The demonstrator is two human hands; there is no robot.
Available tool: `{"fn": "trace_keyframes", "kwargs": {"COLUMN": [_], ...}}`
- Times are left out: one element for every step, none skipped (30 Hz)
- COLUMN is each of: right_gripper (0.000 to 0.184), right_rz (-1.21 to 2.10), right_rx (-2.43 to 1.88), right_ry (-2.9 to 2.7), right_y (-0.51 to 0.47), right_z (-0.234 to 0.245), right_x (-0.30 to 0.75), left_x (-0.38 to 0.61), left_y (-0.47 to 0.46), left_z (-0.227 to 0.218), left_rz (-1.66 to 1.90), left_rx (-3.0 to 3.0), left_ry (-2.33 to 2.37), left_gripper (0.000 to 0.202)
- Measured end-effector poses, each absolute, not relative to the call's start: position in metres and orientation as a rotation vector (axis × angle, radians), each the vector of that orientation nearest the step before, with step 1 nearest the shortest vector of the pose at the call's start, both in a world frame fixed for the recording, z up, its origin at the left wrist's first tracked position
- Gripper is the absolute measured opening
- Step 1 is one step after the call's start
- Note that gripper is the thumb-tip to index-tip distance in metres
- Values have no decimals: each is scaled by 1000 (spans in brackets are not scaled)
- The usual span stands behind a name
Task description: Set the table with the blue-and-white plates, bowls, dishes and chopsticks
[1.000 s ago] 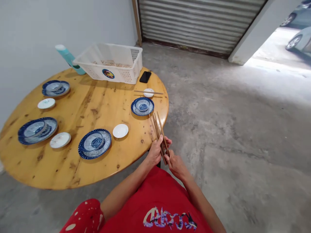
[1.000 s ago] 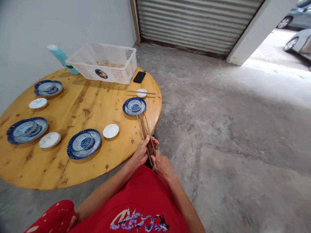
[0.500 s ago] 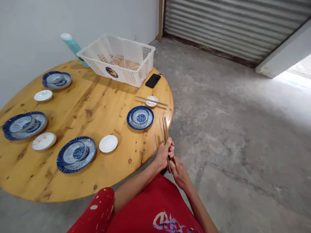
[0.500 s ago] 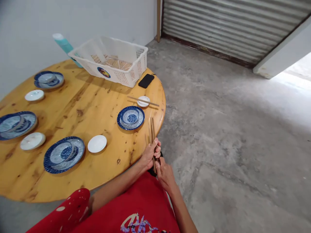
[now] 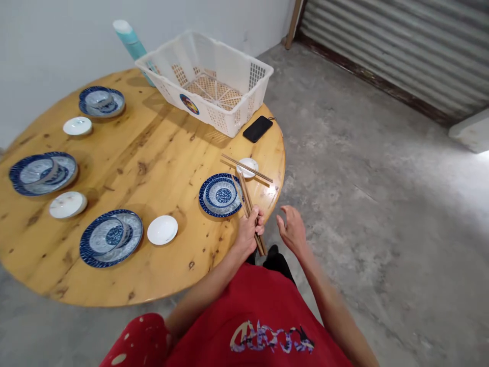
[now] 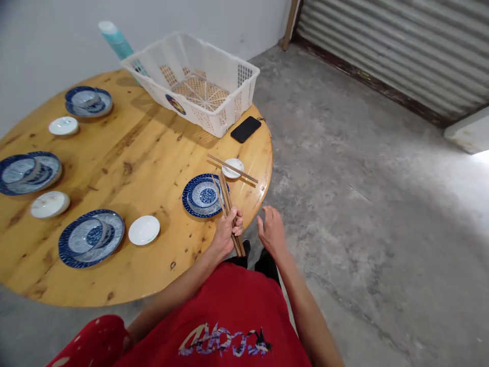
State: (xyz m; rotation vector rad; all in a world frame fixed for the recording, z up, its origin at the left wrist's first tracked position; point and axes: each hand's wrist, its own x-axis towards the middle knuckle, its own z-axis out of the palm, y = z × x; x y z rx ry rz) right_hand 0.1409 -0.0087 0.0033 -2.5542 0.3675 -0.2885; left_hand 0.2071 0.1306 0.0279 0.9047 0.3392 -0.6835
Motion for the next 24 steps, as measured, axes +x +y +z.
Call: {"fn": "trace_keyframes", "kwargs": {"right_gripper": [38,40,41,43,44,44,44,44,43,42,39,35,31,29,28,29,30,30,30,30,31,31,31,31], "right_rz": [-277,-253,-218,-176,-135,-93,-52,-14,27,75,139,223,322,419,502,559,584,583,567,551,536,528,529,536], "right_rx": [-2621,-2680,-2733,-2781,-2824,-2863,-2897,-2929,-2957,-2983,-3006,-3019,-3021,-3012,-2995,-2971,-2945,-2918,-2889,-2852,-2811,-2766,-2718,-2673], "right_ry": [329,301,276,252,230,206,183,163,146,138,137,135,127,110,77,33,-17,-69,-125,-189,-256,-324,-394,-456], "right_y": [-16,-24,-30,-35,-40,-43,-45,-47,-48,-49,-50,-51,-53,-55,-58,-61,-65,-69,-74,-79,-84,-89,-95,-100], "right_z": [3,3,2,1,-1,-3,-6,-8,-11,-14,-16,-18,-19,-19,-19,-17,-15,-12,-9,-5,0,4,8,12], "right_x": [159,176,193,210,225,239,252,264,275,285,294,301,307,312,314,316,316,314,312,309,305,302,300,298], "left_x": [210,213,215,218,221,224,227,230,234,238,243,248,253,259,264,270,275,281,287,292,298,303,308,314], "left_y": [132,134,136,137,137,137,136,134,131,127,123,118,112,105,98,91,84,76,68,60,53,45,38,30], "left_z": [29,30,31,32,33,34,34,35,35,34,34,32,30,28,25,22,19,17,15,15,15,17,19,22], "left_rz": [-661,-636,-611,-587,-563,-540,-516,-492,-464,-433,-402,-371,-340,-306,-268,-225,-179,-134,-92,-57,-27,-2,21,41], "left_rx": [887,869,855,844,836,829,824,821,818,817,816,818,821,826,837,851,870,892,914,933,946,956,966,976], "left_ry": [344,350,362,376,391,407,420,431,441,452,465,480,495,511,527,545,563,582,599,614,629,643,651,655], "left_gripper": [51,50,49,49,48,47,47,46,46,46,46,47,47,47,47,47,48,48,48,49,50,51,52,52]}}
